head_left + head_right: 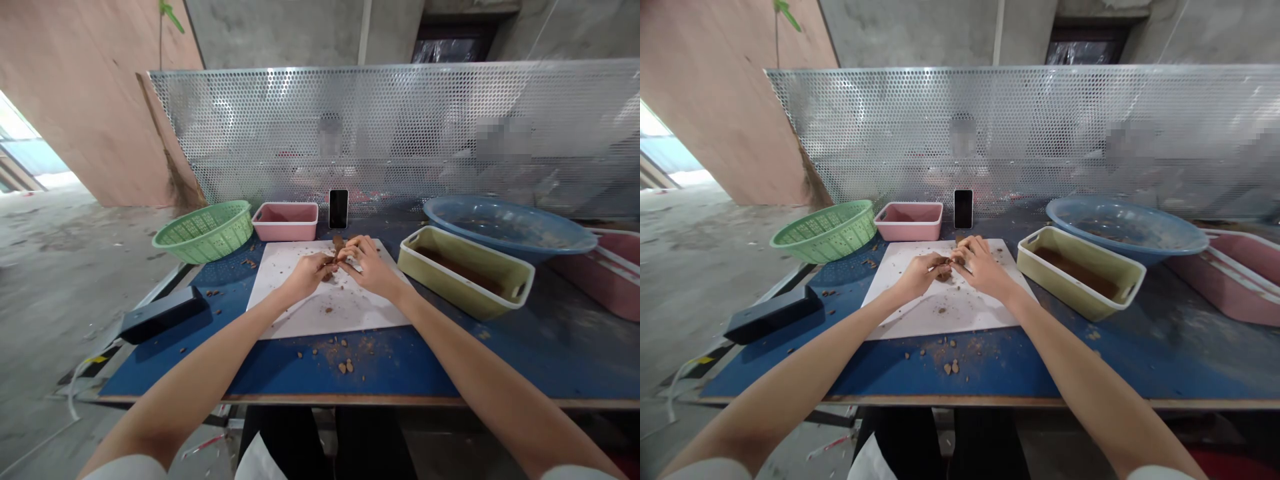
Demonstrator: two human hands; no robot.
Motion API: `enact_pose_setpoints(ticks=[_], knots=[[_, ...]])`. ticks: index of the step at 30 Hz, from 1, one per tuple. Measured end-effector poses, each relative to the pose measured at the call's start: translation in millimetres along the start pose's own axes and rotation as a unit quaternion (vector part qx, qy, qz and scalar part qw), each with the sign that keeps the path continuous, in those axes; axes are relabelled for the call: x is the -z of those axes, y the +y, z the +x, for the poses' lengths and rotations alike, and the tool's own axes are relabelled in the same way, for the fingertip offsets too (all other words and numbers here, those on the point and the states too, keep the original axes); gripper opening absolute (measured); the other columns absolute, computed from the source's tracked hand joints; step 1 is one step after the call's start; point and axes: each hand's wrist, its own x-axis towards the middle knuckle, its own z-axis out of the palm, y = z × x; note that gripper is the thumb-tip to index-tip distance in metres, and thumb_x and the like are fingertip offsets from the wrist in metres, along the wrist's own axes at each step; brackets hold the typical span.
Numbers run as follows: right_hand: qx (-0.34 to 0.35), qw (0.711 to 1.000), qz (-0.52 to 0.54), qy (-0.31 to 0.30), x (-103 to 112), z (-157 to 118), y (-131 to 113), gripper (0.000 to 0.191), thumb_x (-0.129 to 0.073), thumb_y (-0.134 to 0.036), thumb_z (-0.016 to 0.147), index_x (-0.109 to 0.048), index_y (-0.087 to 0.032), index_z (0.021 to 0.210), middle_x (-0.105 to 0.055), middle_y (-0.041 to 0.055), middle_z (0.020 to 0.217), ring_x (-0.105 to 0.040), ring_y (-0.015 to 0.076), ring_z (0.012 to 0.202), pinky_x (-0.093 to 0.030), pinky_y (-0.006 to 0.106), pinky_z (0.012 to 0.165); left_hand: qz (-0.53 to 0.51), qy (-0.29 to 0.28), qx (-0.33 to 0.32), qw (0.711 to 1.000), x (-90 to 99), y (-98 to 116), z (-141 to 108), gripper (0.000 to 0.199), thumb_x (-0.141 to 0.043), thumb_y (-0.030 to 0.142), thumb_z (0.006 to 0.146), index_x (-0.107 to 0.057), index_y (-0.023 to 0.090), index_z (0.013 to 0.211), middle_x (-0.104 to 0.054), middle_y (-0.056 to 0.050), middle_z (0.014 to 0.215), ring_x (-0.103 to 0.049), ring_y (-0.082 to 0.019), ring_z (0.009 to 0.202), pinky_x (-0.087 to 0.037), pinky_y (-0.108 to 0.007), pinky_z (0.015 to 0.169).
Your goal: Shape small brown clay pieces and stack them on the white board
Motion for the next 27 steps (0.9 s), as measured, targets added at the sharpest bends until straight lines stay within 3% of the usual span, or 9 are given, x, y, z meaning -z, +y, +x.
enact_pose_setpoints(ticks=[7, 12, 17, 22, 27], knots=[[0.002, 1.0, 0.003, 0.025, -2, -1, 1, 0.012, -0.056, -0.036, 0.109, -0.063, -0.027, 0.107, -0.061, 0.007, 0.112, -0.056, 0.0255, 0.111, -0.04, 0.05, 0.109, -0.019, 0.003, 0.013, 1.0, -0.4, 3, -1, 0.024, -0.067, 0.04, 0.096, -0.074, 0.017, 0.089, -0.07, -0.001, 0.078, -0.069, -0.014, 0.068, -0.053, -0.025, 0.068], [0.016, 0.999, 0.019, 0.044, -1, 0, 1, 0.015, -0.058, -0.036, 0.108, -0.065, -0.029, 0.12, -0.061, 0.0072, 0.112, -0.057, 0.0257, 0.11, -0.043, 0.049, 0.106, -0.022, 0.003, 0.025, 0.999, -1.1, 0, -1, 0.024, -0.067, 0.039, 0.095, -0.074, 0.017, 0.09, -0.072, -0.002, 0.076, -0.068, -0.014, 0.069, -0.053, -0.026, 0.068], [0.027, 0.996, 0.02, 0.079, -3, -1, -1, 0.01, -0.061, -0.033, 0.107, -0.069, -0.029, 0.109, -0.059, 0.006, 0.104, -0.056, 0.0244, 0.1, -0.047, 0.046, 0.098, -0.027, -0.001, 0.039, 0.999, -0.6, 0, 0, 0.024, -0.066, 0.038, 0.096, -0.074, 0.017, 0.09, -0.073, -0.002, 0.074, -0.068, -0.014, 0.067, -0.053, -0.026, 0.068], [-0.018, 0.997, 0.007, 0.072, 1, 0, -1, 0.013, -0.055, -0.036, 0.108, -0.064, -0.027, 0.106, -0.055, 0.0074, 0.108, -0.055, 0.0262, 0.107, -0.044, 0.048, 0.105, -0.042, 0.009, 0.057, 0.997, -1.5, 3, -1, 0.026, -0.069, 0.04, 0.094, -0.078, 0.016, 0.101, -0.076, -0.004, 0.077, -0.069, -0.015, 0.067, -0.057, -0.027, 0.069], [-0.097, 0.988, -0.063, 0.103, 12, 3, 20, 0.021, -0.047, -0.039, 0.109, -0.061, -0.024, 0.106, -0.05, 0.0109, 0.116, -0.052, 0.0314, 0.112, -0.041, 0.057, 0.107, -0.117, 0.056, 0.102, 0.986, -5.3, 9, -2, 0.029, -0.085, 0.036, 0.081, -0.08, 0.015, 0.1, -0.082, -0.009, 0.099, -0.074, -0.017, 0.076, -0.061, -0.028, 0.068]])
